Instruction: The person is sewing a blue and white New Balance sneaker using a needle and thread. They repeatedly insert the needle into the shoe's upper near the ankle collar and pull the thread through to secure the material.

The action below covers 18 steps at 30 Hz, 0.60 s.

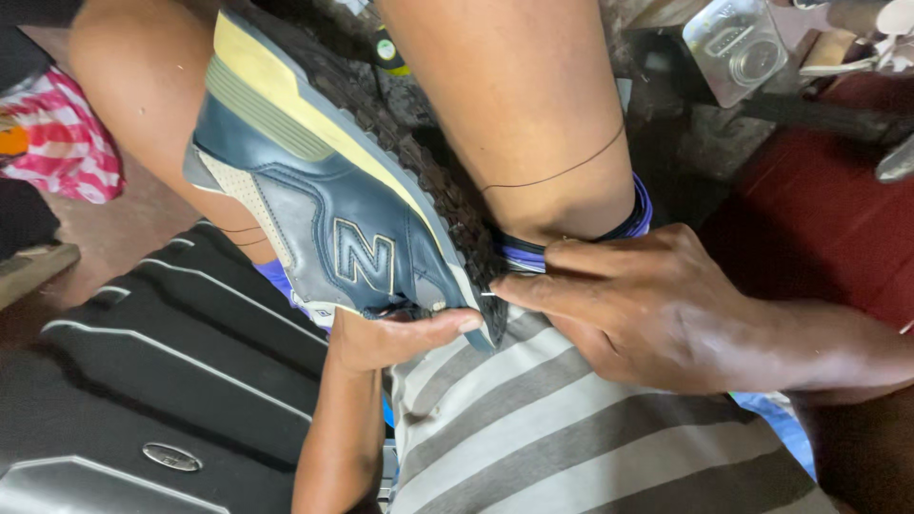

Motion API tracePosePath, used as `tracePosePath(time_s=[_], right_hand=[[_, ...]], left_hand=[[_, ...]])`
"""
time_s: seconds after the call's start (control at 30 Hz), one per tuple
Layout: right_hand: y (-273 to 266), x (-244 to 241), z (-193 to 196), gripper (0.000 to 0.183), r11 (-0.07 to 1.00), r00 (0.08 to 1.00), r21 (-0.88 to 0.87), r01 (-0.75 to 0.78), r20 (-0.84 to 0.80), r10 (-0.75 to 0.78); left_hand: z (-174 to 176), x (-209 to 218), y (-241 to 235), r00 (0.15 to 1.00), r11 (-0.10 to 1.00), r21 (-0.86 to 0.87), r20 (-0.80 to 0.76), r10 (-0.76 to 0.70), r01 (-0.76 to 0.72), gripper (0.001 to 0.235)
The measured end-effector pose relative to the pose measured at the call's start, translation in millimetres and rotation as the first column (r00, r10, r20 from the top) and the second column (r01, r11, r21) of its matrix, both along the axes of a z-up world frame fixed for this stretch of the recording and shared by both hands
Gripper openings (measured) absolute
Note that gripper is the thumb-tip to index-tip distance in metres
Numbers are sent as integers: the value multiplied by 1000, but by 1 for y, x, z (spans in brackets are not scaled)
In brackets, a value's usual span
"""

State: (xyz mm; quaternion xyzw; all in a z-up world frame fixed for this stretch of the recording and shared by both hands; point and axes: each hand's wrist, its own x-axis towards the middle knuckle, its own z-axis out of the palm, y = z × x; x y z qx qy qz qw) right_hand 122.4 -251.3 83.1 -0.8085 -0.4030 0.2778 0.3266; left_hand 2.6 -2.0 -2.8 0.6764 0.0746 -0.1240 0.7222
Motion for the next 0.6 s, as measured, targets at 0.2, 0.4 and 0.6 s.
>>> tracePosePath(time_s=[0.2,0.4,0.6], right_hand=[[5,0,-15,28,995,993,79,55,102,-63],[-5,16,-28,31,1000,992,-3,-26,124,26],[-13,24,-28,41,996,996,-31,-82,19,83]], left_hand=[[1,9,-2,967,960,277,234,-105,37,43],[14,17,-17,988,997,72,-151,16,-5,31],[22,24,-11,998,950,305,-17,-63,66,34]])
